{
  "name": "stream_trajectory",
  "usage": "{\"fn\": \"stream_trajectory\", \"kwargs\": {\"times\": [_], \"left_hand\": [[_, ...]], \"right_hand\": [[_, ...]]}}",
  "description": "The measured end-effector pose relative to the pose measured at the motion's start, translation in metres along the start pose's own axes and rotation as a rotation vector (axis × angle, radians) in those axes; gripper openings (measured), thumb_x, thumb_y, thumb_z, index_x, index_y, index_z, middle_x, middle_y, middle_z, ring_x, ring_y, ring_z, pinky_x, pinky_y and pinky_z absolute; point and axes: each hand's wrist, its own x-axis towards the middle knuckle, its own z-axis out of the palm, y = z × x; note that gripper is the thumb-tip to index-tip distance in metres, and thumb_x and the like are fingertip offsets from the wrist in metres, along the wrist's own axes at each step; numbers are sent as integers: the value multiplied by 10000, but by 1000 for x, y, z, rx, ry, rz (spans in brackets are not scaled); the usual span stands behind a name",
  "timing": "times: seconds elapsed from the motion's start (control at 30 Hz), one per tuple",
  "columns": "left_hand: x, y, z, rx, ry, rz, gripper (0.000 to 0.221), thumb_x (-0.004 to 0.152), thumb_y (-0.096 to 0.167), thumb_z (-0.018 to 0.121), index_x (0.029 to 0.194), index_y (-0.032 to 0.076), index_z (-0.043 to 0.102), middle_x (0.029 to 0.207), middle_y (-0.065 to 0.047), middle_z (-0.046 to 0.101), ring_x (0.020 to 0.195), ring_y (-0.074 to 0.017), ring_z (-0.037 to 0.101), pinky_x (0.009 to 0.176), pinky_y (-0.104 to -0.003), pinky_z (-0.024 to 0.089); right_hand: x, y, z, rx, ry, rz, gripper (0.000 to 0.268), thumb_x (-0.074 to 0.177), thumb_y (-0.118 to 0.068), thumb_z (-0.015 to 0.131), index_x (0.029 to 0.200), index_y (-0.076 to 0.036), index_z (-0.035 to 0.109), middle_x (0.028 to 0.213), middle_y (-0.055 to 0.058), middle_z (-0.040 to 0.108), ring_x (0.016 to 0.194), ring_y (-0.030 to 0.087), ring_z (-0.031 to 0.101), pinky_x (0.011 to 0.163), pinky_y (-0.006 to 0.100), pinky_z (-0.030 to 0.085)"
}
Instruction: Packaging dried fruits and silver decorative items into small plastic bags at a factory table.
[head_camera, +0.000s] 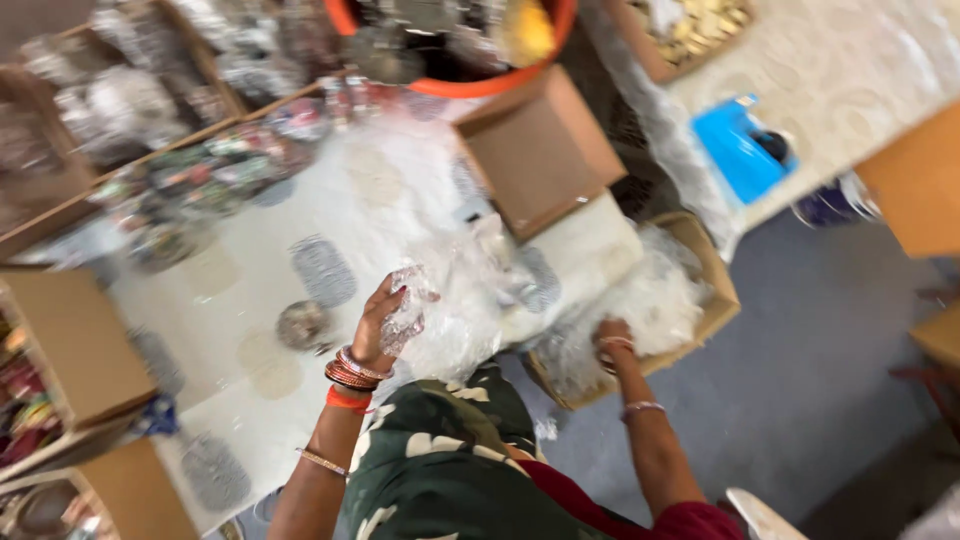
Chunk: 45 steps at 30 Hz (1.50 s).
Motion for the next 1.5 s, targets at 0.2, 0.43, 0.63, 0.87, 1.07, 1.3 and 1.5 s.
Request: {"fn": "stream_trajectory", "kwargs": {"times": [0.2, 0.43, 0.63, 0.87, 1.07, 1.3, 1.5], "left_hand": [[-63, 34, -71, -104, 36, 94, 426, 1024, 202, 517, 1419, 47, 555, 1062, -146, 725, 806, -155, 673, 634, -272, 537], [-90, 53, -107, -99, 299, 54, 320, 1001, 247, 514, 1268, 85, 580, 1072, -114, 724, 948, -207, 709, 743, -317, 583], [-110, 53, -134, -41, 369, 145, 311, 976, 213, 557, 1260, 95, 598, 1109, -53, 706, 999, -233, 709, 762, -359, 592], [-114, 66, -189, 47, 555, 245, 514, 976, 272, 566, 1445, 91, 458, 1357, -88, 606, 1136, -231, 653, 857, -398, 570], [-114, 89, -173, 445, 664, 567, 552, 1049, 299, 577, 1524, 35, 477, 1347, -182, 625, 1178, -256, 620, 958, -397, 522], [-121, 74, -104, 1691, 600, 680, 420, 1069, 387, 570, 1423, 161, 571, 1069, -106, 730, 754, -200, 694, 594, -331, 568], [-117, 37, -79, 1680, 470, 399, 502, 977, 404, 584, 1391, 119, 580, 1098, -174, 706, 702, -253, 699, 487, -373, 556]], "right_hand": [[-1, 9, -84, -60, -61, 55, 141, 785, -173, 720, 910, -110, 736, 976, 214, 740, 965, 410, 732, 784, 503, 615], [-16, 4, -57, 122, -133, 131, 307, 919, -235, 638, 1212, -145, 639, 1186, 222, 702, 1016, 424, 739, 822, 560, 639], [-30, -14, 0, 86, -157, 237, 669, 876, -377, 728, 1474, -360, 427, 1596, 156, 154, 1409, 522, 199, 1018, 718, 386], [7, 60, 17, 243, 234, 240, 231, 928, -212, 650, 1149, -207, 717, 1360, 229, 495, 1150, 464, 534, 923, 564, 522], [-57, -19, -56, 440, 479, 346, 328, 890, -73, 662, 1215, -110, 685, 1566, 308, 325, 1296, 539, 462, 985, 611, 509], [-83, -91, -94, 649, 836, -12, 437, 994, -10, 667, 1411, -31, 538, 1471, 261, 461, 1348, 371, 512, 1122, 547, 480], [-152, -298, -71, 1305, -824, -502, 604, 1015, -365, 543, 1528, -68, 424, 1326, 183, 670, 1118, 251, 696, 998, 405, 564]]}}
